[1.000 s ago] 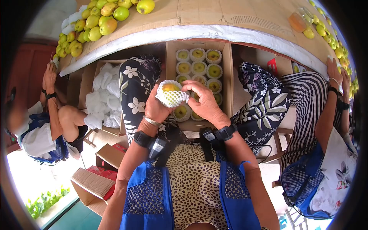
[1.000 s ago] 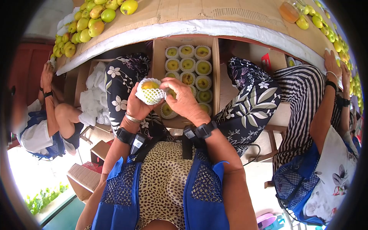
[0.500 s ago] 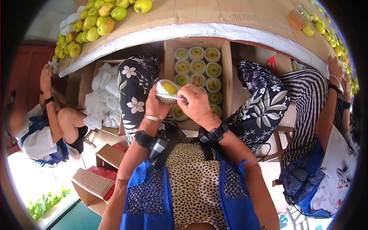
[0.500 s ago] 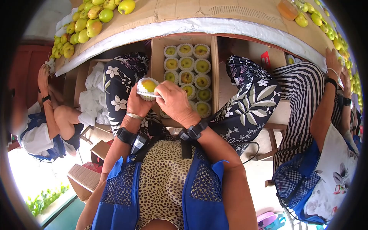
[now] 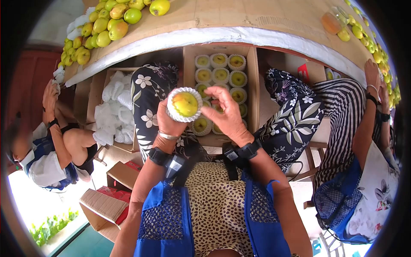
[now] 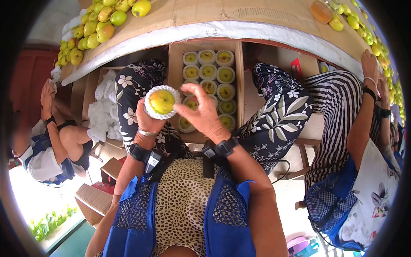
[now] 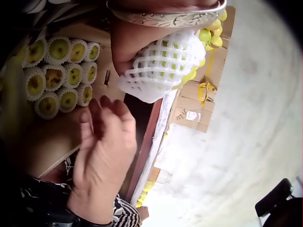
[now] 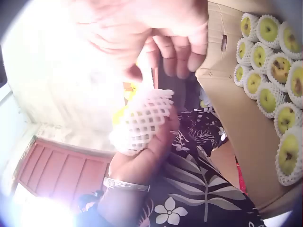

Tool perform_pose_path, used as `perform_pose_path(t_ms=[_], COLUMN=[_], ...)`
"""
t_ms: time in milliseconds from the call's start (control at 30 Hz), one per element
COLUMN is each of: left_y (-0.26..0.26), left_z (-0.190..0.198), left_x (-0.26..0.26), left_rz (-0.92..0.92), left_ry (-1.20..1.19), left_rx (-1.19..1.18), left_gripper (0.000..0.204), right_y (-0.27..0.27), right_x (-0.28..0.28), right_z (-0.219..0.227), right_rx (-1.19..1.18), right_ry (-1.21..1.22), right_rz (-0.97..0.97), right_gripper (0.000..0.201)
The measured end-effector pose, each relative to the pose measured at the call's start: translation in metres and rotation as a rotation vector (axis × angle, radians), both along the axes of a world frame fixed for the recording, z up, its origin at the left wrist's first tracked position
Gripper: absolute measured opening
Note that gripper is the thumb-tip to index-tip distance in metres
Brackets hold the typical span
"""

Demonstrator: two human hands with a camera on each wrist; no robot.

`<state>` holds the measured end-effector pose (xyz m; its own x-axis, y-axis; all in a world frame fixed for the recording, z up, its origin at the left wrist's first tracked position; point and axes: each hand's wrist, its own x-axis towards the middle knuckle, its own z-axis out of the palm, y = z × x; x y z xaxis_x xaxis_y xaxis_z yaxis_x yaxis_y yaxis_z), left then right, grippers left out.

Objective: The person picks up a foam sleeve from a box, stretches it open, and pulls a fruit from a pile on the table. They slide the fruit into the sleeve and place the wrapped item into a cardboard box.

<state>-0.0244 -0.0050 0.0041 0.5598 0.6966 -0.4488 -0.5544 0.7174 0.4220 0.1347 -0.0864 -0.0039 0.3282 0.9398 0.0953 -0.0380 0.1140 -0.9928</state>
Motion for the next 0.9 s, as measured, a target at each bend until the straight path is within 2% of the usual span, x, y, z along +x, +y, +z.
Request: perform_pose_path(t_ms=[100, 133, 167, 200, 233, 300, 367, 400, 433, 467, 533, 567, 600, 633, 767, 800, 900], left_y=[-0.001, -0.003, -0.004, -0.006, -0.007, -0.006, -0.005, -0.004, -0.004, -0.003, -0.010, -0.013, -0.013, -0.012, -0.008, -0.007, -0.009], left_z=[0.000, 0.005, 0.008, 0.008, 0.007, 0.002, 0.002, 0.010, 0.019, 0.028, 0.032, 0.032, 0.020, 0.013, 0.006, 0.005, 0.001], left_x=[0.001, 0.003, 0.004, 0.006, 0.007, 0.011, 0.014, 0.013, 0.012, 0.008, 0.014, 0.018, 0.020, 0.017, 0.009, 0.007, 0.009], left_rz=[-0.025, -0.063, -0.103, -0.147, -0.146, -0.145, -0.166, -0.186, -0.209, -0.310, -0.299, -0.287, -0.185, -0.174, -0.159, -0.179, -0.218], left_ry=[0.012, 0.025, 0.038, -0.045, -0.012, 0.055, 0.236, 0.278, 0.320, 0.351, 0.435, 0.477, 0.501, 0.484, 0.444, 0.458, 0.515], left_rx=[-0.031, -0.034, -0.038, -0.002, 0.008, 0.032, 0.127, 0.133, 0.142, 0.200, 0.318, 0.381, 0.298, 0.309, 0.317, 0.321, 0.423], left_gripper=[0.046, 0.044, 0.041, 0.040, 0.040, 0.040, 0.050, 0.054, 0.058, 0.061, 0.059, 0.060, 0.067, 0.065, 0.062, 0.061, 0.061], right_y=[0.000, 0.000, 0.001, 0.001, 0.001, 0.002, 0.003, 0.005, 0.007, 0.008, 0.007, 0.008, 0.008, 0.009, 0.006, 0.007, 0.010], right_x=[-0.015, -0.020, -0.022, -0.023, -0.023, -0.023, -0.020, -0.014, -0.008, -0.004, -0.005, -0.007, -0.011, -0.014, -0.008, -0.003, -0.014], right_z=[0.013, 0.009, 0.010, 0.015, 0.018, 0.012, 0.006, 0.009, 0.009, 0.009, 0.004, 0.005, 0.007, 0.008, 0.004, -0.005, -0.022], right_rx=[0.032, -0.034, -0.045, -0.054, -0.062, -0.040, -0.020, 0.003, 0.004, 0.001, 0.047, 0.022, -0.001, -0.026, -0.037, 0.005, -0.037], right_ry=[-0.225, -0.222, -0.303, -0.385, -0.468, -0.466, -0.440, -0.547, -0.605, -0.661, -0.786, -0.759, -0.732, -0.705, -0.164, -0.066, 0.216], right_rz=[0.016, 0.084, 0.064, 0.043, 0.024, -0.033, -0.139, -0.170, -0.155, -0.142, -0.100, -0.060, -0.017, 0.026, 0.043, -0.001, 0.049], right_gripper=[0.080, 0.094, 0.095, 0.095, 0.095, 0.091, 0.088, 0.089, 0.089, 0.089, 0.093, 0.094, 0.094, 0.095, 0.089, 0.071, 0.052])
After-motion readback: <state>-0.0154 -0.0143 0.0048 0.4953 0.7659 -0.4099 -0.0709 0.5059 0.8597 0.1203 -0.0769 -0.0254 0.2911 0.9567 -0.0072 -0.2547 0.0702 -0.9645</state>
